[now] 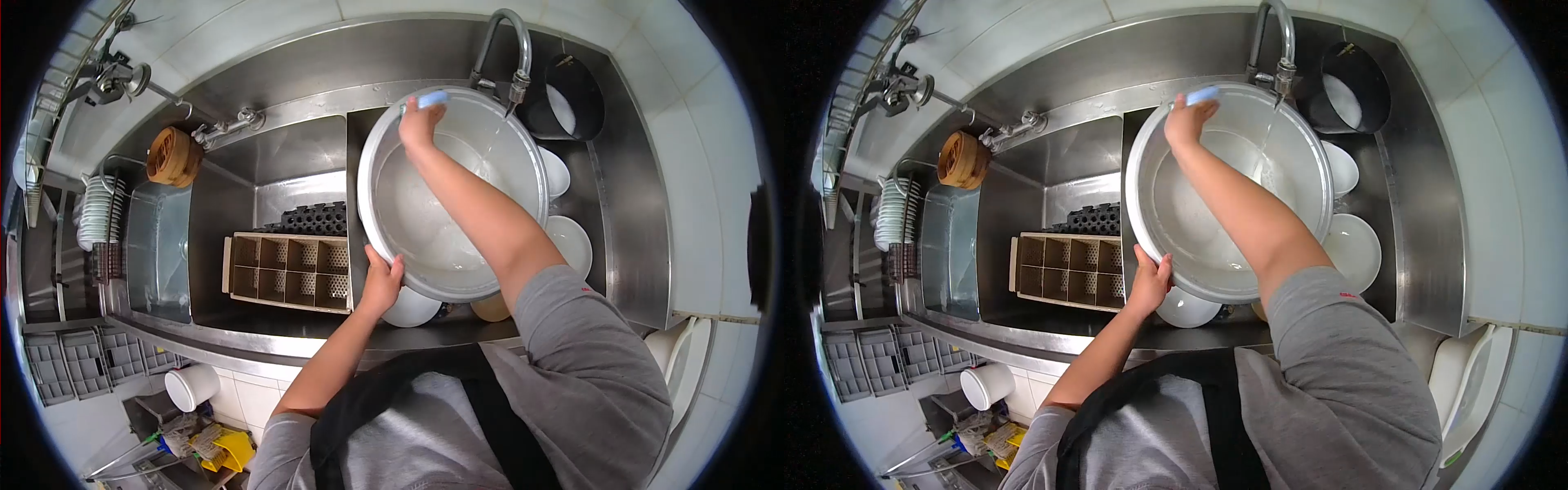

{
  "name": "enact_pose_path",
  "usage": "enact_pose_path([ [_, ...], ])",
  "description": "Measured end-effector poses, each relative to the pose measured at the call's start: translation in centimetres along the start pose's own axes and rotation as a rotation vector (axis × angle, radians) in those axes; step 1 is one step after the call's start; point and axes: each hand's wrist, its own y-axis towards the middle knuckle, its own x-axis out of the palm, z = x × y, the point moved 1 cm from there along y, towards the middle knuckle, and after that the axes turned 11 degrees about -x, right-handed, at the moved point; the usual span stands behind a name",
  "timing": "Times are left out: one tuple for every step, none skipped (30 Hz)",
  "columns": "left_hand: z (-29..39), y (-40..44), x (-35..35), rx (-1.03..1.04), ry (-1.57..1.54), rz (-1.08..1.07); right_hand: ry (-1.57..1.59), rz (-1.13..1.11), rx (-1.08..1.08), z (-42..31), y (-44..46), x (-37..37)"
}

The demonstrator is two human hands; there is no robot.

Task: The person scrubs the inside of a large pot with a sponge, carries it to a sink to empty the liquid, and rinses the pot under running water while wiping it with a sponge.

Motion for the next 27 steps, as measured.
enact_pose_path([
  [0.0,0.1,0.0,-0.004,0.014,-0.005,-0.002,-0.004,-0.007,-0.5,-0.9,-0.2],
  [0.0,0.2,0.1,-0.006,0.025,-0.013,0.092,-0.237,0.014,-1.2,-3.2,-0.9],
  [-0.2,0.4,0.3,-0.005,0.009,-0.017,0.177,-0.472,0.037,-1.7,-6.3,-2.1],
  [-0.7,0.6,0.4,0.010,-0.011,-0.045,0.333,-0.546,0.154,-1.9,-10.8,-4.1],
  [-1.0,0.6,0.5,0.024,-0.030,-0.072,0.677,-0.778,0.612,1.0,-13.6,-5.5],
  [-1.3,0.3,0.7,0.020,-0.043,-0.071,0.556,-1.048,0.726,4.1,-15.6,-7.9],
  [-1.6,0.1,0.7,0.056,-0.004,-0.076,0.347,-1.252,0.741,3.4,-17.0,-11.3],
  [-1.8,0.0,0.6,0.095,0.040,-0.080,0.091,-1.437,0.335,6.5,-17.9,-14.3],
  [-0.3,-1.0,0.3,0.024,-0.006,-0.111,-0.085,-1.621,0.075,10.8,-17.1,-17.6],
  [-0.7,-1.0,0.3,0.021,-0.009,-0.113,-0.271,-1.797,0.038,12.6,-15.1,-20.5],
  [-1.4,-1.0,0.5,0.035,-0.016,-0.107,-0.649,-1.898,-0.114,17.4,-12.2,-23.6],
  [-1.8,-1.2,0.7,0.049,-0.022,-0.103,-0.745,-1.912,-0.253,16.6,-8.0,-25.5],
  [-1.7,-1.2,0.7,0.048,-0.025,-0.106,-0.993,-1.850,-0.360,16.4,-3.7,-26.2],
  [-1.3,-1.0,0.7,0.041,-0.041,-0.112,-0.997,-1.849,-0.360,15.1,-0.2,-24.9],
  [-0.9,-0.9,0.8,0.035,-0.057,-0.117,-1.004,-1.353,-0.579,13.4,3.7,-23.6],
  [-0.8,-0.8,1.0,0.039,-0.058,-0.117,-0.965,-0.847,-0.753,11.6,7.6,-22.4],
  [-0.7,-0.6,1.2,0.051,-0.053,-0.104,-1.052,-0.897,-0.976,9.5,9.9,-18.8],
  [-0.6,-0.5,1.2,0.062,-0.045,-0.093,-1.172,-0.915,-1.516,7.5,10.9,-15.7],
  [-0.3,-0.7,1.1,0.062,-0.035,-0.098,-1.061,-1.003,-1.528,4.6,8.9,-13.2],
  [0.3,-1.0,0.9,0.016,-0.072,-0.130,-0.947,-1.088,-1.537,2.4,7.2,-11.5],
  [0.9,-1.2,0.7,-0.031,-0.112,-0.159,-0.946,-1.083,-1.532,1.9,6.5,-11.0],
  [1.8,-1.5,0.5,-0.033,-0.107,-0.160,-1.004,-1.031,-1.724,1.8,5.9,-10.6],
  [2.4,-1.7,0.1,-0.147,-0.088,-0.204,-1.057,-0.970,-1.916,2.0,5.3,-10.4],
  [2.6,-1.9,0.0,-0.262,-0.070,-0.247,-1.182,-0.861,-1.781,3.7,6.2,-11.3],
  [2.1,-1.8,0.1,-0.269,-0.068,-0.247,-1.297,-0.753,-1.640,7.3,7.6,-13.3],
  [1.2,-1.5,0.4,-0.204,-0.049,-0.211,-1.286,-0.752,-1.457,11.5,8.3,-16.1],
  [0.6,-1.2,0.6,-0.137,-0.031,-0.174,-1.270,-0.746,-1.278,16.0,8.3,-18.9],
])
